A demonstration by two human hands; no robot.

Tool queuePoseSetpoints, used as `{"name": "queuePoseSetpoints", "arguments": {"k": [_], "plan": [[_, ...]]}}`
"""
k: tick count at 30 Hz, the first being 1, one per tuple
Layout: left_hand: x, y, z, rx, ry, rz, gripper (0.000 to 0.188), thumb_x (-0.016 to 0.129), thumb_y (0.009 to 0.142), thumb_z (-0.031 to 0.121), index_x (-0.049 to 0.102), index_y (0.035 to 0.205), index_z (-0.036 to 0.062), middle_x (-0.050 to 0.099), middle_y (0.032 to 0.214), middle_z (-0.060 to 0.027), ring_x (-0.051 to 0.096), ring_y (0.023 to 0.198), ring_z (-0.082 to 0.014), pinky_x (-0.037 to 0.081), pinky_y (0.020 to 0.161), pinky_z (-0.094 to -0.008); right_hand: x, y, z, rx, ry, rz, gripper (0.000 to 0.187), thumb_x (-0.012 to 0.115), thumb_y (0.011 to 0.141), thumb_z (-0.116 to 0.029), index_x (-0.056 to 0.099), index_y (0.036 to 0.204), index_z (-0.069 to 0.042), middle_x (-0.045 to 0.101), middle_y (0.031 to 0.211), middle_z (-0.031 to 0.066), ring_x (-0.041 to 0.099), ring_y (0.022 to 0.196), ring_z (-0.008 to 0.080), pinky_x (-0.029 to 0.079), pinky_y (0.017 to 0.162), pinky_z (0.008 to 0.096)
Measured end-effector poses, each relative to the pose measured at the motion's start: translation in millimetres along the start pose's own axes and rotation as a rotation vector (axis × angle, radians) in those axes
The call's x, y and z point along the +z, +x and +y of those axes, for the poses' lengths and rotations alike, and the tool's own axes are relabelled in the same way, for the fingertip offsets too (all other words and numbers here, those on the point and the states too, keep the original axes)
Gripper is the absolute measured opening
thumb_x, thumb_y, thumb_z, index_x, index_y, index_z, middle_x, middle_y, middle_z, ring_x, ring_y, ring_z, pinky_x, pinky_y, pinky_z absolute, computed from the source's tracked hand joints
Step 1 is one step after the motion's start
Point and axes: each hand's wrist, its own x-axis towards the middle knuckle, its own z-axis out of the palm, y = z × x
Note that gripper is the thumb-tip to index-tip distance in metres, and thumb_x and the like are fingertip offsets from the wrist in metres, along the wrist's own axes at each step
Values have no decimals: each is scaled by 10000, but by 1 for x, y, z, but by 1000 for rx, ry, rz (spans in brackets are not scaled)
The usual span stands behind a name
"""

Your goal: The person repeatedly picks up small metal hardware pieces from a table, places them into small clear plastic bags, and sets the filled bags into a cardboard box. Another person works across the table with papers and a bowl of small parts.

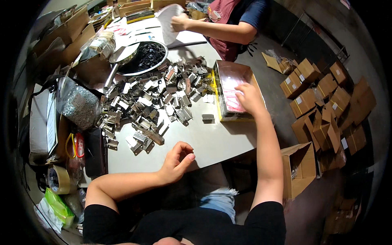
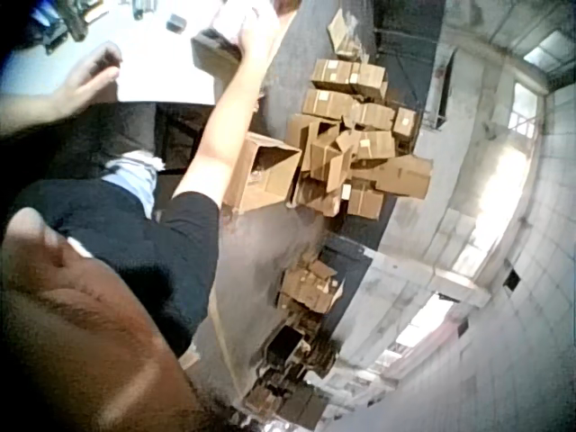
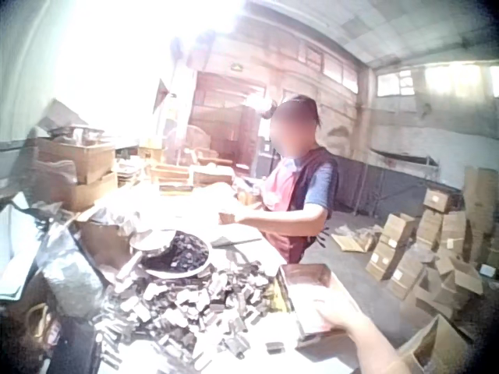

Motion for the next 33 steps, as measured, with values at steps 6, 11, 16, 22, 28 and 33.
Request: {"name": "queuePoseSetpoints", "arguments": {"k": [6, 11, 16, 22, 28, 33], "plan": [[-1, -1, 4, -13, -14, -16, 206, 603, 945, 162, 520, 1048, 5, 553, 933, -81, 570, 751, -125, 478, 677, -267, 38, 41, 21, 76, -271, -177, 199, 717, 752, -140, 688, 912, -24, 661, 909, 165, 625, 878, 342, 492, 798, 418], [-3, -3, 1, 21, 106, -10, 220, 642, 907, 147, 526, 1037, 13, 562, 955, -80, 561, 841, -148, 469, 742, -260, -14, -6, -45, 193, -15, -1, 149, 729, 736, -107, 687, 849, -20, 651, 817, 165, 626, 801, 334, 489, 733, 412], [-2, 0, 1, 229, 256, 90, 319, 670, 875, 137, 531, 1137, 18, 559, 1026, -114, 566, 908, -199, 480, 782, -283, -22, -50, -95, 5, 75, 73, 152, 662, 759, -9, 690, 907, -26, 636, 807, 141, 620, 770, 324, 492, 706, 390], [-2, -2, 15, 153, 228, 47, 319, 672, 869, 101, 598, 1171, 30, 598, 952, -115, 593, 826, -223, 487, 733, -295, -7, -102, -169, -129, 540, -437, 214, 750, 765, -28, 593, 911, -11, 640, 803, 113, 653, 721, 229, 510, 645, 320], [-5, -1, 7, 48, 171, -19, 155, 628, 885, 30, 660, 1036, 14, 619, 882, -106, 597, 771, -195, 478, 694, -284, 17, -76, -131, 183, 1104, -559, 257, 683, 864, -63, 549, 1071, 12, 600, 951, 37, 593, 914, 103, 502, 794, 268], [-1, -4, 5, 107, 112, -116, 82, 616, 897, 40, 640, 970, 12, 647, 889, -115, 632, 791, -192, 497, 692, -295, 94, 3, -115, 64, 141, -72, 584, 609, 901, -412, 463, 1375, -104, 331, 1469, 227, 331, 1335, 402, 286, 1094, 492]]}}
